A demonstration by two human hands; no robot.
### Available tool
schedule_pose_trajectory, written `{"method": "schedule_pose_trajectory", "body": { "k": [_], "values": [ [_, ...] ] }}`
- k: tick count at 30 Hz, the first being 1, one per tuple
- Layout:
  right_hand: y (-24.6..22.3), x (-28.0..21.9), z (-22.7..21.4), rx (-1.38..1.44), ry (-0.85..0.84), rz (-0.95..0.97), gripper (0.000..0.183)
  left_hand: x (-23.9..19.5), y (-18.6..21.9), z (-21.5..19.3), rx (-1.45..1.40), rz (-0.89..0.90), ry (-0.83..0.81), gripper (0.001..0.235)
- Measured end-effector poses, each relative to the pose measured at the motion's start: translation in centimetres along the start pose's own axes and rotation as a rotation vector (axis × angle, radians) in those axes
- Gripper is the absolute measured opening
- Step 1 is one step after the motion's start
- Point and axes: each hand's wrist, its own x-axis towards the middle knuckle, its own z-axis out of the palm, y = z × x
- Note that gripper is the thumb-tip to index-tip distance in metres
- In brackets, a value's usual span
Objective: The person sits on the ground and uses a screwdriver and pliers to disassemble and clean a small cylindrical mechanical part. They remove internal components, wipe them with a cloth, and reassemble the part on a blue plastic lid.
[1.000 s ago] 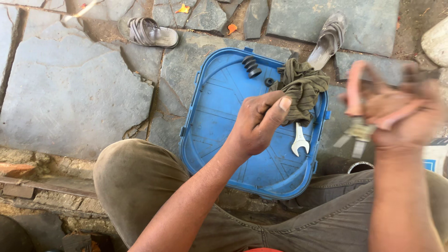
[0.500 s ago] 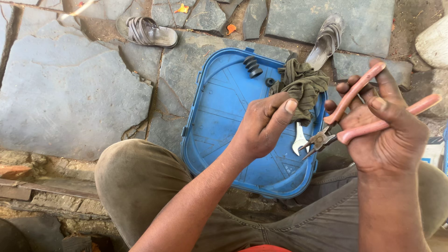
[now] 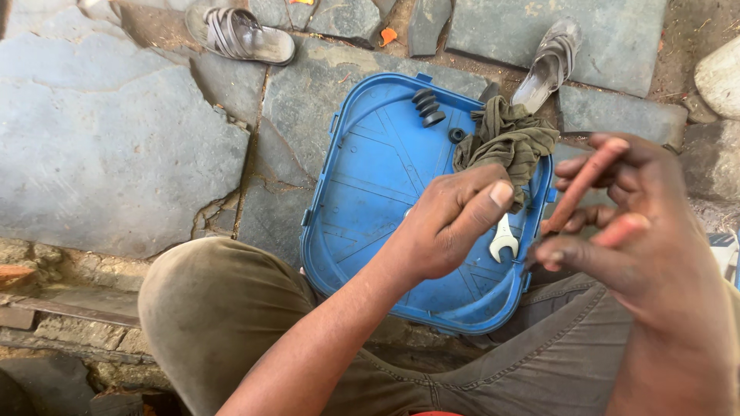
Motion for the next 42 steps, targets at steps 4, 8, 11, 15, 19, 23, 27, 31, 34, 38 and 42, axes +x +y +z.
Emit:
{"method": "schedule_pose_trajectory", "body": {
  "k": [4, 8, 11, 15, 19, 23, 27, 31, 34, 38, 42],
  "values": [
    [-0.2, -1.1, 0.5, 0.105, -0.02, -0.191, 0.12, 0.4, 0.1, -0.4, 0.005, 0.011, -0.053, 0.036],
    [0.1, -3.1, 1.5, 0.237, 0.08, -0.213, 0.123, 0.6, -0.1, -0.5, -0.015, -0.032, -0.074, 0.033],
    [0.5, -3.3, 1.6, 0.371, 0.097, -0.199, 0.122, 0.8, -0.3, -0.5, -0.059, -0.073, -0.086, 0.033],
    [1.4, -3.9, 1.6, 0.383, 0.102, -0.169, 0.114, 0.8, -0.4, -0.7, -0.103, -0.122, -0.114, 0.03],
    [3.8, -3.0, -1.7, 0.632, -0.02, 0.21, 0.091, 0.8, -0.7, -0.5, -0.091, -0.06, -0.102, 0.027],
    [5.4, -1.7, -5.7, 0.69, -0.218, 0.641, 0.093, 1.3, -0.7, -0.4, -0.165, -0.046, -0.14, 0.032],
    [4.8, -0.3, -5.6, 0.812, -0.284, 0.604, 0.086, 1.4, -0.3, -0.5, -0.2, -0.01, -0.136, 0.032],
    [2.6, -2.9, -0.4, 0.211, -0.177, -0.062, 0.087, 1.2, -0.3, -0.3, -0.168, -0.012, -0.082, 0.033],
    [1.8, -1.9, -0.7, 0.551, -0.28, 0.285, 0.066, 1.1, -0.7, -0.1, -0.183, 0.012, -0.051, 0.035],
    [2.5, 2.9, -4.9, 1.446, -0.758, 1.074, 0.044, 1.1, -1.1, 0.2, -0.169, 0.011, -0.048, 0.036],
    [5.2, 0.0, -6.4, 0.868, -0.296, 0.69, 0.046, 1.2, -1.2, 0.2, -0.199, 0.004, -0.041, 0.036]
  ]
}}
